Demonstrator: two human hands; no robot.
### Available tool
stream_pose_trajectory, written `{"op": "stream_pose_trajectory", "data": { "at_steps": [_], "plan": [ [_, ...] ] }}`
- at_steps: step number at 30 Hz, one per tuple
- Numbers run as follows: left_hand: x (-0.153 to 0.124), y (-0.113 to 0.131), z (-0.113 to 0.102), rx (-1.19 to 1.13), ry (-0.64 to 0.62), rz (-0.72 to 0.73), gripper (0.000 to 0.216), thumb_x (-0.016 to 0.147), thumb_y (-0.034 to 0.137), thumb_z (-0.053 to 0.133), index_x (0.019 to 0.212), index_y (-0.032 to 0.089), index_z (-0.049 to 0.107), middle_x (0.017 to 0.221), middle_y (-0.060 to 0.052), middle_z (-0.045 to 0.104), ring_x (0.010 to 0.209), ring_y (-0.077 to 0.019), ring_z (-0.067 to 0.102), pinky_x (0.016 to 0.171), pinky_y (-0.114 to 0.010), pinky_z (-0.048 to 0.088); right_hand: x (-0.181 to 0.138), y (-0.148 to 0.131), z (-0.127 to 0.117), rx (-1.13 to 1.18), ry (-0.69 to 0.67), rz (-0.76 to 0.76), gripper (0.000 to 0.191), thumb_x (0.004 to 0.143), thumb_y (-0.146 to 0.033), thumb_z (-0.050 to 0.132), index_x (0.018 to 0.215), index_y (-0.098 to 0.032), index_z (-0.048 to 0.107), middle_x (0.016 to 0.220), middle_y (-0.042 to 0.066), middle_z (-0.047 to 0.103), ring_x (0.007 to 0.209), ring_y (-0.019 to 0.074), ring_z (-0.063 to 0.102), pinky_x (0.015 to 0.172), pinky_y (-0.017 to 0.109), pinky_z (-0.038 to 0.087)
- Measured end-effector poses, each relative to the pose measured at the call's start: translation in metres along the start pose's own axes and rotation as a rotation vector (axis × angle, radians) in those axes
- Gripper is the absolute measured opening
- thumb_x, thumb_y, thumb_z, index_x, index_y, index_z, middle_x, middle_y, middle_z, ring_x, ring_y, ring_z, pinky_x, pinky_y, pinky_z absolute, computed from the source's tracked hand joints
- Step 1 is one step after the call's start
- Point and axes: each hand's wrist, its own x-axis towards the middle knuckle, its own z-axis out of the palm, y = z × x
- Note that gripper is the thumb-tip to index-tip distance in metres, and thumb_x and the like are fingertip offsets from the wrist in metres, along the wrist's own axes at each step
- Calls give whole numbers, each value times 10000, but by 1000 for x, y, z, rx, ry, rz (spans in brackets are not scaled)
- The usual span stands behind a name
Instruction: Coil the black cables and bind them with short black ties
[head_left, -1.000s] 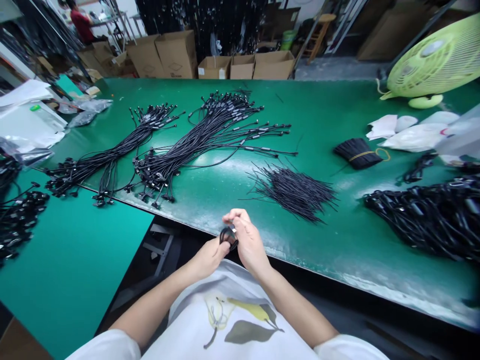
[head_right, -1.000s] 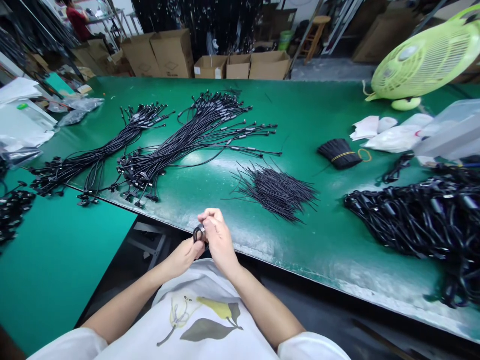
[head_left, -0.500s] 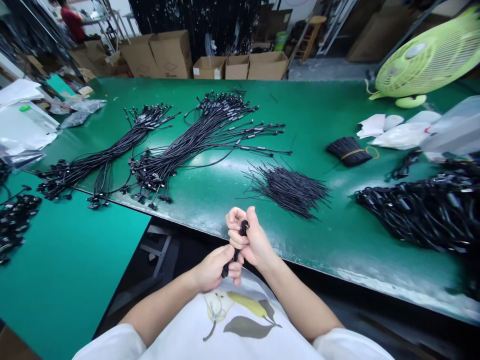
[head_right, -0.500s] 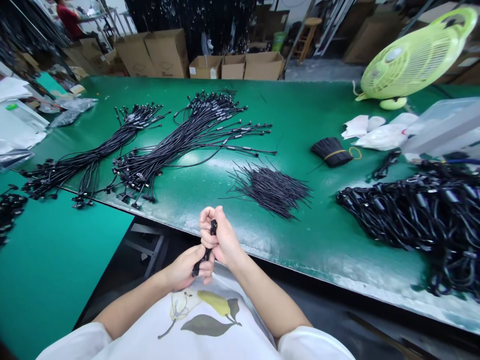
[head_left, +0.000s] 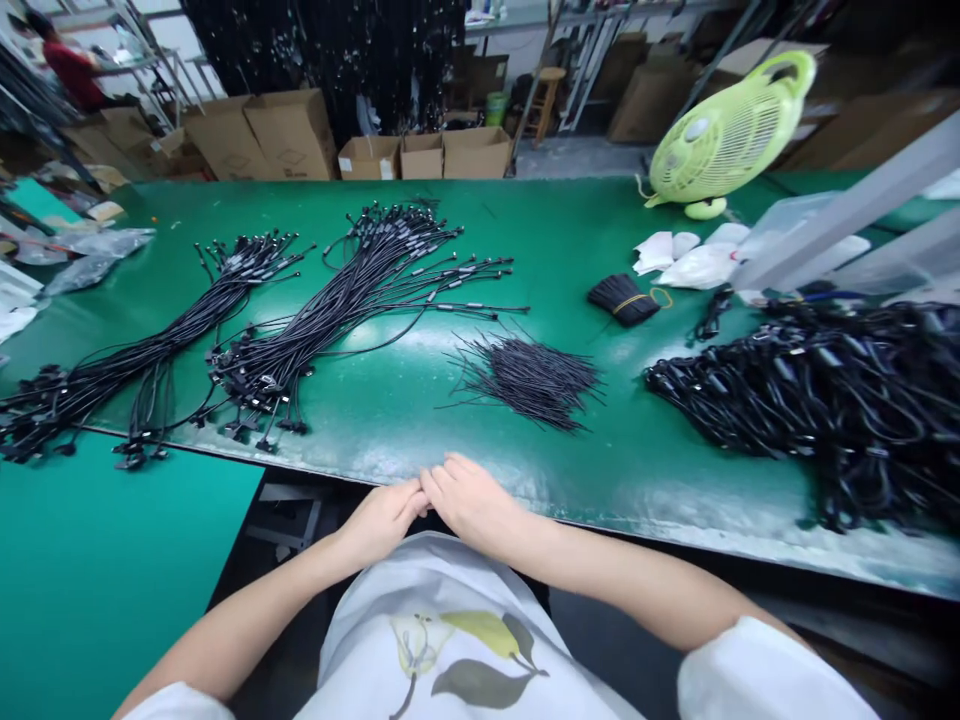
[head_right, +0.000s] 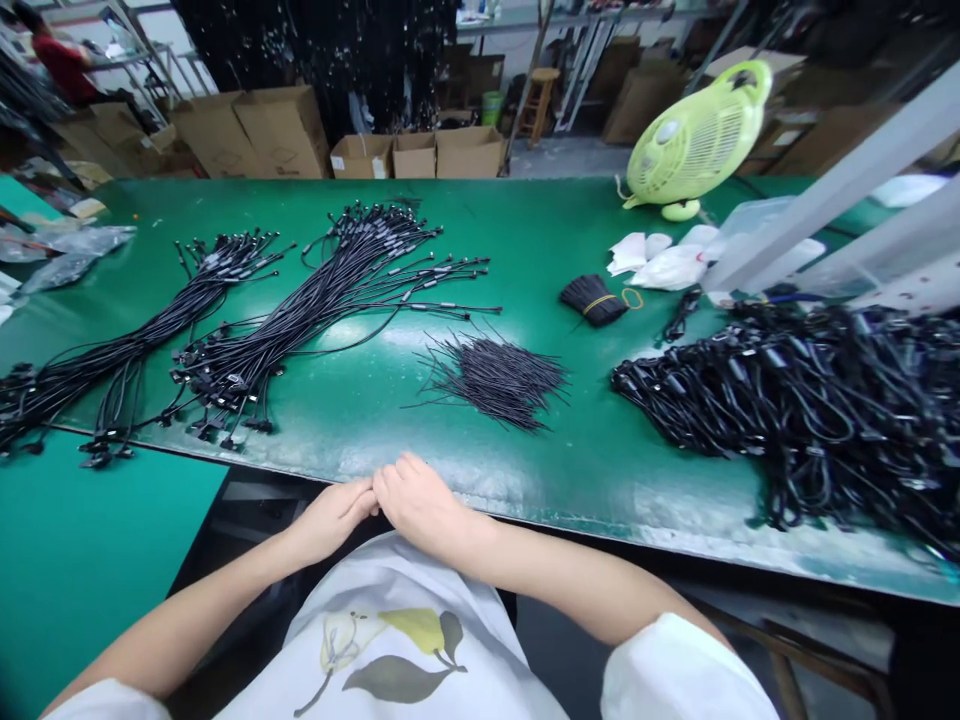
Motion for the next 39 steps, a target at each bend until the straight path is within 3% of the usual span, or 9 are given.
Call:
{"op": "stream_pose_trajectory", "data": {
  "at_steps": [5,13,19,26,29,31,33,34,39],
  "plan": [
    [-4,9,10,-116,-118,-138,306,936,415,357,757,202,485,562,51,436,534,-129,403,553,-247,341,-5,4,14,-86,-212,-86,187,954,-137,354,929,-137,540,799,74,583,667,189,542,537,301,365],
    [-9,-3,11,-193,-238,-172,347,936,446,358,781,182,522,638,30,487,531,-115,417,545,-241,349,-9,10,22,-21,-266,-193,258,1002,-182,296,957,-129,543,758,58,604,624,162,539,531,285,301],
    [-4,-4,13,165,-80,-25,300,938,358,388,787,200,594,809,-40,648,768,-192,572,730,-284,390,-12,12,29,104,-237,-26,258,1001,-278,349,946,-136,557,843,72,633,696,175,567,606,296,362],
    [15,-5,8,-23,-211,-81,382,933,478,373,741,193,540,641,8,499,590,-151,433,584,-263,347,-12,17,25,156,-211,59,236,977,-246,399,989,-132,605,885,83,657,729,181,576,637,295,395],
    [15,-13,11,-155,-207,-140,441,901,567,412,780,175,572,599,26,443,554,-137,386,556,-257,312,-21,67,5,418,-99,122,209,968,-282,462,954,-183,646,940,31,676,798,135,594,704,245,422],
    [14,-18,13,-304,-122,-176,464,878,604,447,805,165,581,563,47,386,533,-124,356,554,-252,301,-34,124,-17,471,145,476,214,967,-257,448,954,-187,650,983,13,670,847,107,589,781,223,419],
    [14,-21,14,-446,-19,-196,456,859,606,497,837,159,588,563,59,361,526,-111,336,555,-247,296,-49,187,-38,311,407,1039,234,966,-286,438,991,-140,619,979,34,649,852,103,560,824,233,400],
    [15,-21,15,-492,26,-205,449,849,602,522,838,158,591,569,59,361,525,-107,332,553,-245,293,-55,216,-45,260,451,1160,253,969,-278,425,1030,-97,591,1010,72,633,887,114,543,855,258,387],
    [15,-16,22,-498,126,-219,458,810,605,580,840,151,637,564,41,408,532,-110,366,551,-248,304,-64,296,-42,191,449,1367,238,943,-190,473,1088,-2,499,1012,137,584,870,123,496,866,311,370]
  ]
}}
